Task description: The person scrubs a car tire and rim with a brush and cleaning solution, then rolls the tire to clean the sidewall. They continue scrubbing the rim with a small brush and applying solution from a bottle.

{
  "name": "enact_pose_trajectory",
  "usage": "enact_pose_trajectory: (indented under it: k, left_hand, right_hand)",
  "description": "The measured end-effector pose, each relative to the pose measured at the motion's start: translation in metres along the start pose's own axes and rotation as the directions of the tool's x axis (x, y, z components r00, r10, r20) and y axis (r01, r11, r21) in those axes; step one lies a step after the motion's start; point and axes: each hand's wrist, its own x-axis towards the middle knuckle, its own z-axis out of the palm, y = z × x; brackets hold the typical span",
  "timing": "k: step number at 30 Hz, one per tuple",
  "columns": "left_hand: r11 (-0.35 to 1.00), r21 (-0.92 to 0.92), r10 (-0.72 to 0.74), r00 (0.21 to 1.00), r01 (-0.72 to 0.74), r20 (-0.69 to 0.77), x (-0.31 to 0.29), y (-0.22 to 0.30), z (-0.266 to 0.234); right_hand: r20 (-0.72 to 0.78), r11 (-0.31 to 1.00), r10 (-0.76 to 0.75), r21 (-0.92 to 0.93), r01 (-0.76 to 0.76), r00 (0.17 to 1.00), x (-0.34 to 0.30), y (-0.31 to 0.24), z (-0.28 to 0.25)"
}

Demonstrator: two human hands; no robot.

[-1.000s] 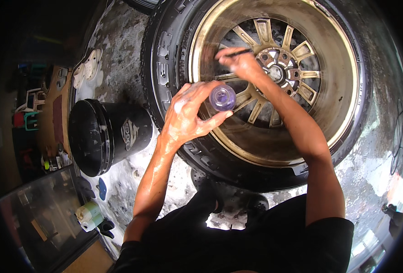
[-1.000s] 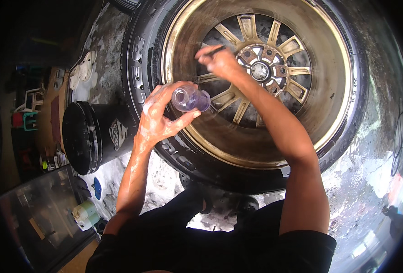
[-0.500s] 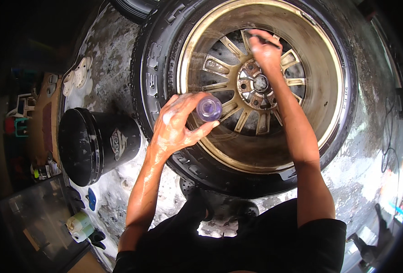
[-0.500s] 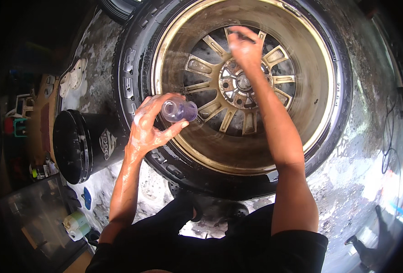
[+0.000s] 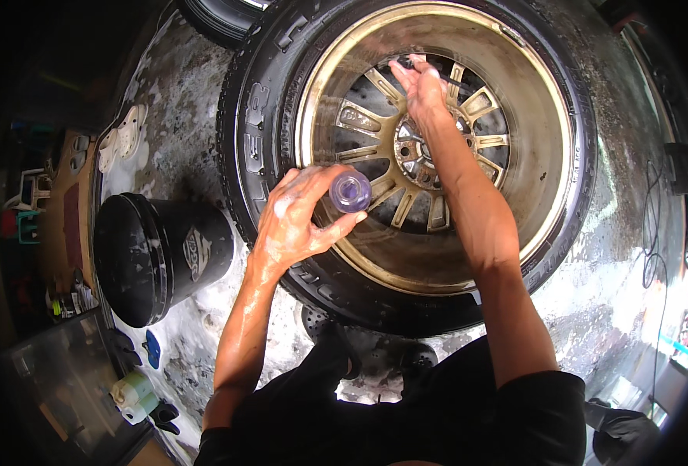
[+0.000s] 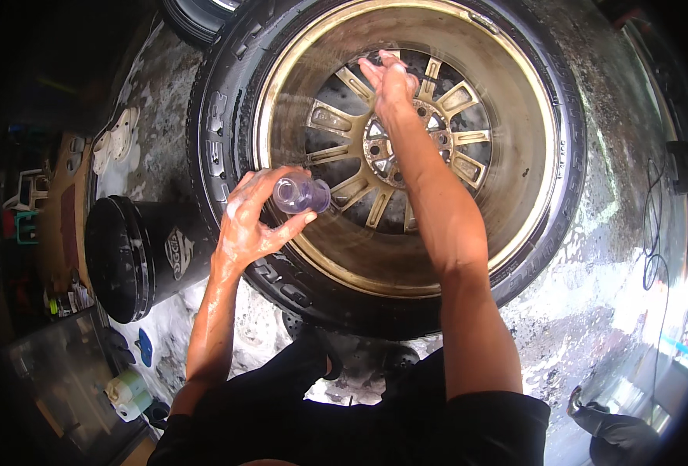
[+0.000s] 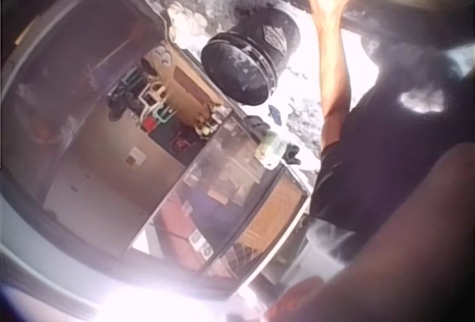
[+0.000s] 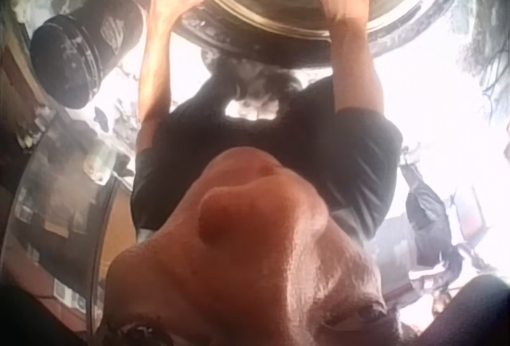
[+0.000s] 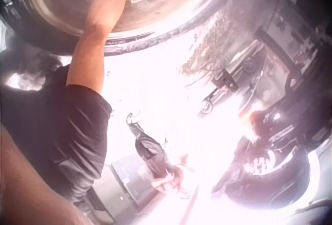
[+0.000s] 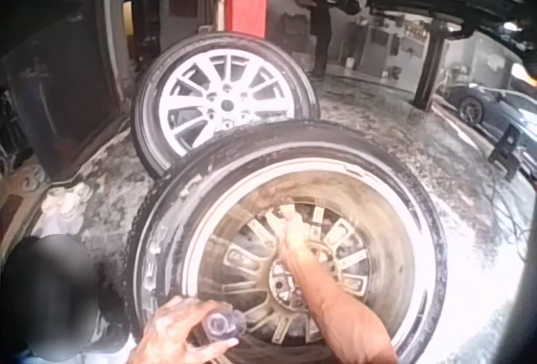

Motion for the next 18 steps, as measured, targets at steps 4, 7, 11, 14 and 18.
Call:
enact_pose_trajectory:
  k: [4, 7, 11, 14, 18]
  left_hand:
    - [1.0, -0.006, 0.003, 1.0, -0.003, 0.014, 0.001, 0.001, -0.001]
    - [1.0, 0.0, 0.003, 1.0, -0.003, 0.012, 0.001, 0.0, 0.001]
    - [0.999, -0.023, 0.037, 0.999, -0.037, -0.016, 0.002, -0.004, 0.005]
    - [1.0, 0.002, 0.025, 1.0, -0.025, -0.004, -0.001, -0.007, 0.003]
    - [1.0, 0.008, 0.009, 1.0, -0.009, 0.008, -0.003, -0.004, 0.001]
  right_hand:
    - [-0.347, 0.965, -0.192, 0.104, 0.241, 0.918, 0.025, -0.013, -0.001]
    - [-0.056, 1.0, -0.007, 0.026, 0.009, 0.998, 0.007, 0.007, -0.003]
    - [-0.299, 0.938, -0.038, 0.319, 0.137, 0.954, 0.032, -0.014, -0.009]
    - [-0.049, 0.981, 0.083, 0.181, -0.073, 0.995, 0.005, 0.012, -0.001]
    - [-0.171, 0.984, -0.014, 0.175, 0.044, 0.985, -0.012, 0.006, 0.011]
